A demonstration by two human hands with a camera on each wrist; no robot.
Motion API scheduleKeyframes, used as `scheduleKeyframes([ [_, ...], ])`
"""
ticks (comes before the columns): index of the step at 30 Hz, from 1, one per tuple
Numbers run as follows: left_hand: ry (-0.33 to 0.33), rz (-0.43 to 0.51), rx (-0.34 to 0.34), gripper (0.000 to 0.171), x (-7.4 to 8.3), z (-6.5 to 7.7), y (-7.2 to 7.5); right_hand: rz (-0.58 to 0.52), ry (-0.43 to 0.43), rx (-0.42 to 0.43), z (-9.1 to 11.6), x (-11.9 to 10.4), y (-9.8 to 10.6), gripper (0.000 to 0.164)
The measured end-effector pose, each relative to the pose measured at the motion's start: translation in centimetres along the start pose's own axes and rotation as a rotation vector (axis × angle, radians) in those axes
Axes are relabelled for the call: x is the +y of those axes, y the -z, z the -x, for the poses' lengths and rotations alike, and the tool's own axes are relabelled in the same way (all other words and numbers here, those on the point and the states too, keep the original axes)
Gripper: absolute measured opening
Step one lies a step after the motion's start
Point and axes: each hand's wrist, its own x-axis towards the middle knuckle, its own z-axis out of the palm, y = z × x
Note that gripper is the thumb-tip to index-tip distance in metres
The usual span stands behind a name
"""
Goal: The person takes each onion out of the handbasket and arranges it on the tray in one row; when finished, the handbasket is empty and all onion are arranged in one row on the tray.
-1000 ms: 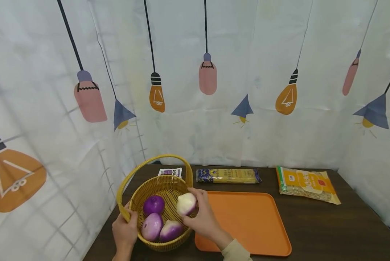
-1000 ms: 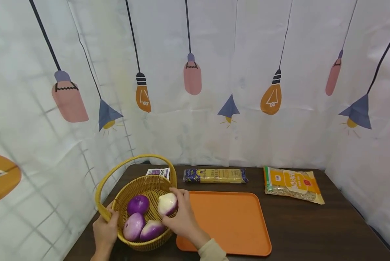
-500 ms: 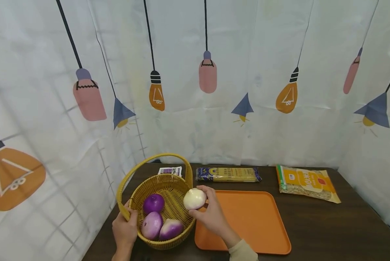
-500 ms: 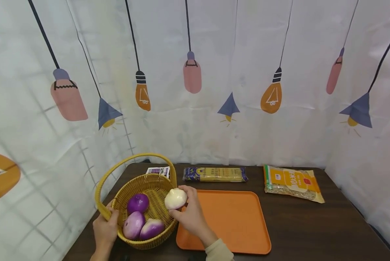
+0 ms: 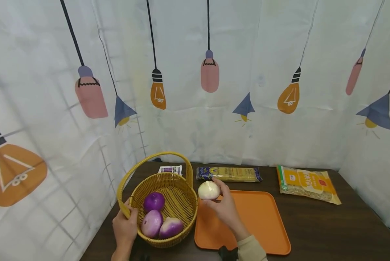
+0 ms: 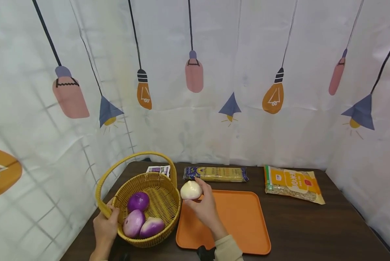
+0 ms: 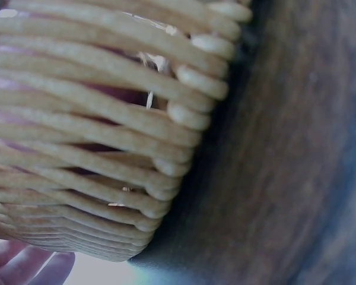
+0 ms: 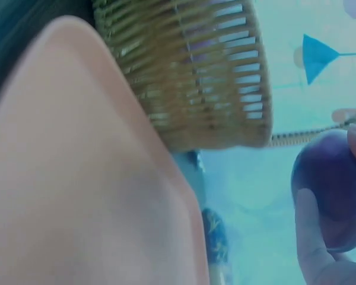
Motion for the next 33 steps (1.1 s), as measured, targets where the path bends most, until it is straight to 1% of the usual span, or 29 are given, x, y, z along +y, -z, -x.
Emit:
scheduleKeyframes([
  [2,0.008,0.001,0.001,0.008,0.0,0.1,0.1,0.015,-0.007,0.016,-0.1,0.2,0.3,0.075],
  [7,0.009,-0.004,-0.013,0.031,-0.1,0.1,0.4,0.051,-0.044,0.035,-0.3,1.1,1.1,0.072],
  [9,-0.003,0.002,-0.025,0.031,-0.1,0.1,0.4,0.066,-0.056,0.036,-0.4,1.5,1.4,0.070],
  [11,-0.010,0.003,-0.029,0.030,-0.1,0.0,0.4,0.063,-0.081,0.033,-0.3,0.9,1.5,0.067],
  [13,-0.006,0.006,-0.030,0.030,-0.1,0.0,0.3,0.060,-0.098,0.034,-0.3,1.3,1.6,0.064],
  [16,0.002,-0.001,-0.028,0.027,-0.1,0.0,0.2,0.059,-0.150,0.045,-0.3,1.8,1.7,0.061],
  [18,0.011,-0.004,-0.031,0.028,-0.1,0.1,0.2,0.078,-0.169,0.051,-0.5,3.0,1.7,0.062],
  [19,0.011,-0.005,-0.033,0.030,0.0,0.1,0.3,0.093,-0.178,0.053,-0.5,3.0,1.7,0.063],
  [23,0.008,-0.010,-0.033,0.035,0.1,0.2,0.4,0.133,-0.203,0.030,-0.4,3.3,1.8,0.066],
  [29,0.006,-0.003,-0.033,0.032,0.3,0.2,0.5,0.136,-0.218,-0.022,-0.6,4.1,1.6,0.072],
  [33,0.011,0.001,-0.028,0.033,0.3,0.2,0.4,0.195,-0.221,-0.042,-0.5,4.5,1.6,0.073],
])
